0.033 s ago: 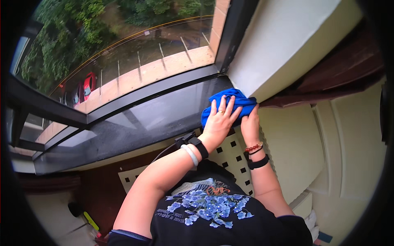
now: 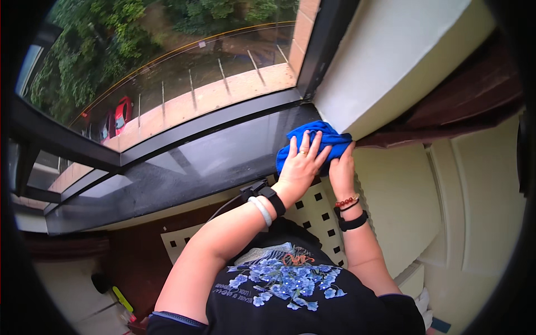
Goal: Cleaning the window frame and glass with a blue cloth.
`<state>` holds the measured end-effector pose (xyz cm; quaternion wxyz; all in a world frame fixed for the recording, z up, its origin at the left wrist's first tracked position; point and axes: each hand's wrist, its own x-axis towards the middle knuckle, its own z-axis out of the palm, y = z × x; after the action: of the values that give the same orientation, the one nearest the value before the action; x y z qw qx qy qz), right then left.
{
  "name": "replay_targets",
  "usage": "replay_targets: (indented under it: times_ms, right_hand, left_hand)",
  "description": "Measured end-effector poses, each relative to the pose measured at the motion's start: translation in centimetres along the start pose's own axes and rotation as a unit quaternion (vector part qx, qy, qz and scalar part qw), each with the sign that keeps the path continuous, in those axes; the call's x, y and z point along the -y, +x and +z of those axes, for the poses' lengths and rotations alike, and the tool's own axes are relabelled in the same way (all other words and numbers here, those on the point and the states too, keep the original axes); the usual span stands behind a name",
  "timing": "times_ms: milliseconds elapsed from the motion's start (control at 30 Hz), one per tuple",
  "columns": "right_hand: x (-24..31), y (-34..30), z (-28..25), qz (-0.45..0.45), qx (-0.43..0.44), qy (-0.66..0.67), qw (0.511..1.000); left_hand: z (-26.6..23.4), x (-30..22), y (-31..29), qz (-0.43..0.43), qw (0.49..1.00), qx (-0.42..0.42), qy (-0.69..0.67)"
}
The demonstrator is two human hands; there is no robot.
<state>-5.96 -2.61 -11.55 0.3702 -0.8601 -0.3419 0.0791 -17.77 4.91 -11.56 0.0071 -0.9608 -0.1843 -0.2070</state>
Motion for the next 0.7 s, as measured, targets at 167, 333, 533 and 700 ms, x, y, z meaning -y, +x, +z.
replay_targets:
  times_ms: [167,333,533,700]
  right_hand:
    - [1.2,-0.5,0.9,0.007,0.032,-0.080,0.996]
    - [0.8,-0.6,0.7,-0.046,0.012,-0.217,0.975]
    - [2.5,-5.3,2.3,-0.200,0.003,-0.242,0.950]
    - [4.6,-8.4,4.5,-0.200,0.008,-0.105,0.974]
  left_hand:
    - [-1.0,1.5,-2.4,-0.011,1.000,0.004,0.002]
    - [-1.9,2.5,-3.7,0.014,1.000,0.015,-0.005]
    - [-1.9,3.5,-5.5,0.005,0.999,0.019,0.035]
    - [-4.1,5.5,-9.8,-0.040,0.999,-0.009,0.021]
